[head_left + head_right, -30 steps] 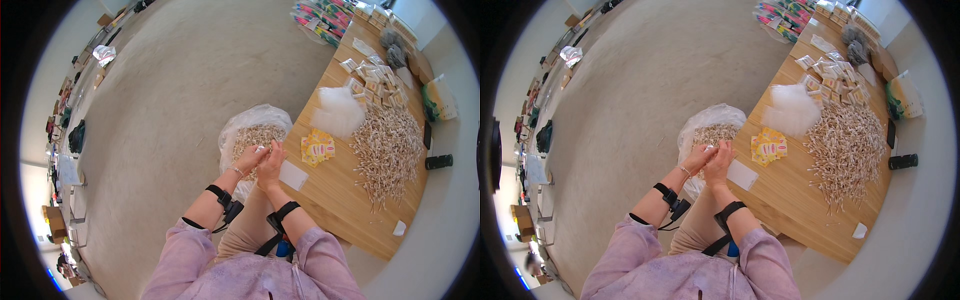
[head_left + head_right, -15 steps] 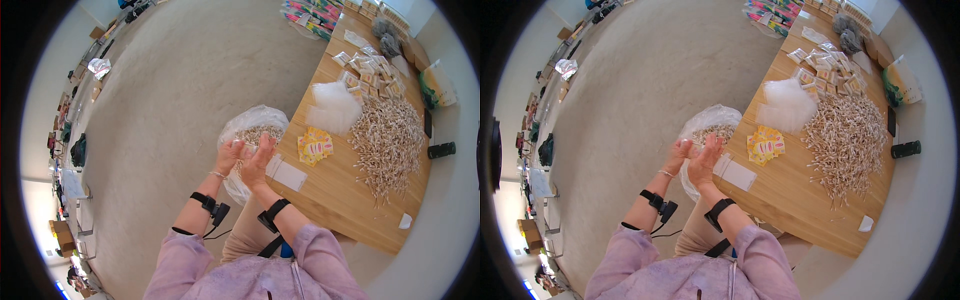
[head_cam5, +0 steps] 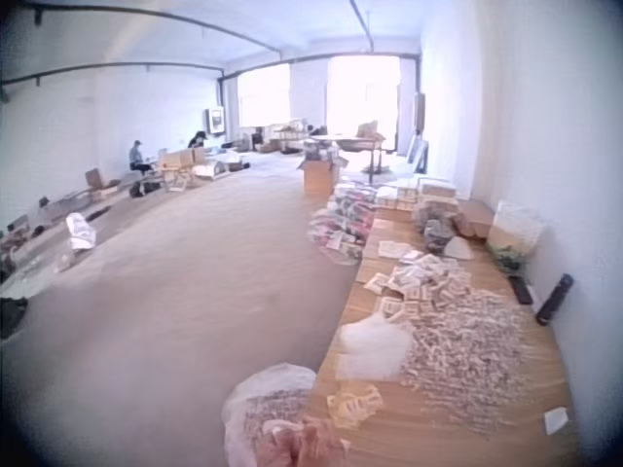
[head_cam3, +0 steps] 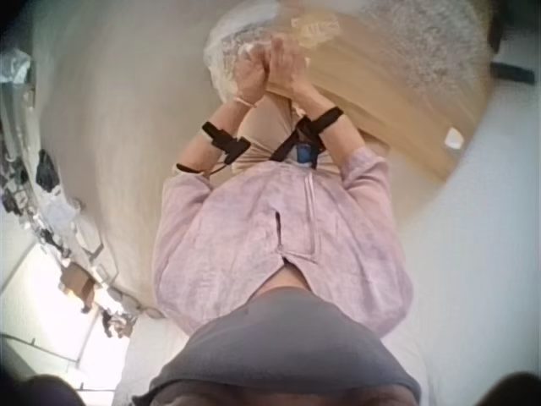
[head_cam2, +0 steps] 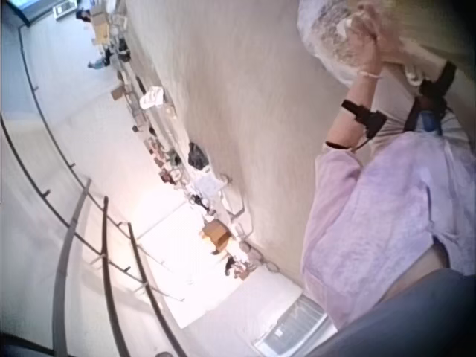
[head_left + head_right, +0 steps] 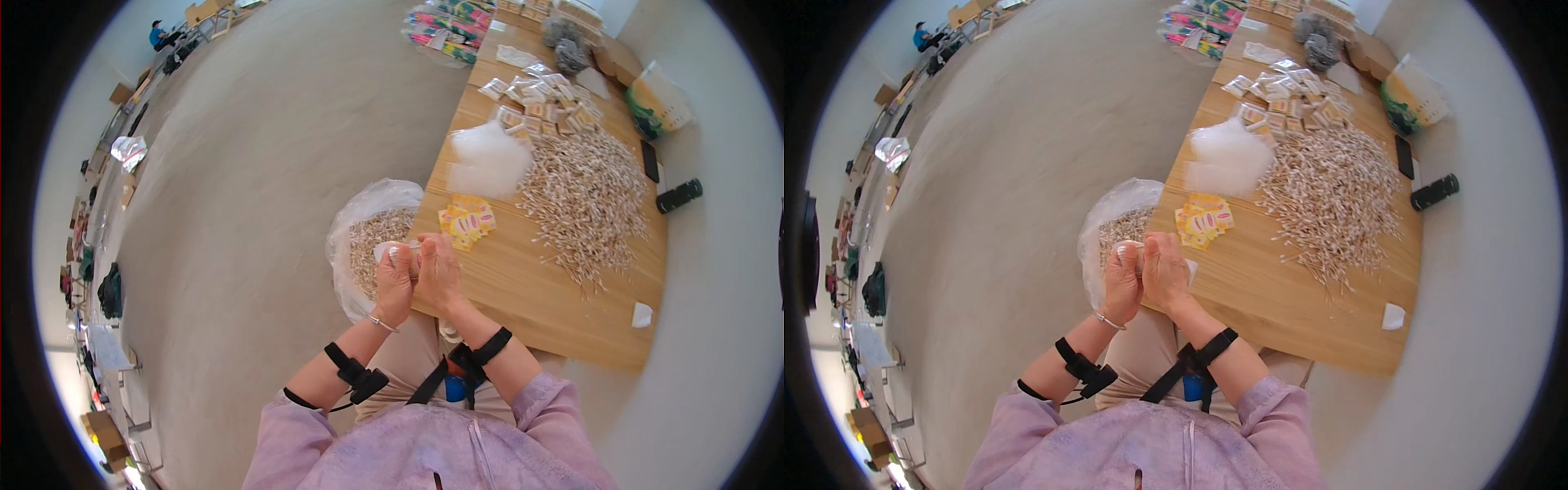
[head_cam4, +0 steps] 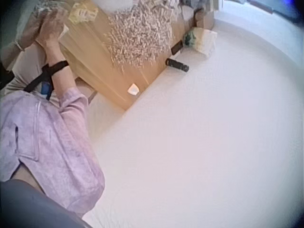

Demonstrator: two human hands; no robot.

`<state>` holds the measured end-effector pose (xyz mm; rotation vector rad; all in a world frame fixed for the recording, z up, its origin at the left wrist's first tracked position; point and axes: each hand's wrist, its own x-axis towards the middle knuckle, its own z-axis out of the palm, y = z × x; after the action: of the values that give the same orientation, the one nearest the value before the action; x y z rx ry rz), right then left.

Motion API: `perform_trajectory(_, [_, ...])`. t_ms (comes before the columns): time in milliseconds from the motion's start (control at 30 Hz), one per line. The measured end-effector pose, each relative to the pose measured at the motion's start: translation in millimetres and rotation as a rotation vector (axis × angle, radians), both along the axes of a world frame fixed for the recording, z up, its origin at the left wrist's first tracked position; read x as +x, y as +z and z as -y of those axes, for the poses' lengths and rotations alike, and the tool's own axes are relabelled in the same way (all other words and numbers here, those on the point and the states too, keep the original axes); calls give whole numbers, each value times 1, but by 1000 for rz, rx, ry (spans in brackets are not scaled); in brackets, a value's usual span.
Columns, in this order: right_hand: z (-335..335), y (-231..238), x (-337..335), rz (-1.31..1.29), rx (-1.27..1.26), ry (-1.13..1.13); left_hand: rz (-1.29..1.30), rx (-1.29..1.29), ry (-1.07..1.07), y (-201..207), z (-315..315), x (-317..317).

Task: Counting out small sticks or pins and placing them into a plastic bag with a label card.

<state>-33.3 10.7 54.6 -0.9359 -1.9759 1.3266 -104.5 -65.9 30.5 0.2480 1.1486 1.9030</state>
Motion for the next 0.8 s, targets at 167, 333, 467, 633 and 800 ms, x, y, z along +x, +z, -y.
perform_trajectory(167, [-20, 21, 52, 201, 132, 38, 136, -6, -167, 29, -9, 37])
perform_trajectory(333, [-32, 57, 102, 183, 276, 331, -60, -99, -889, 57, -5, 32])
perform_trajectory(467, [-18, 67, 118, 284, 395, 524, -118, -37, -1045, 50, 1, 59])
perform_trajectory(633, [-21, 19, 149, 208, 275, 518, -154, -36, -1098, 50, -3, 89])
perform_trajectory(800, [-27, 60, 171, -61, -14, 251, 34, -80, -1005, 54, -6, 86])
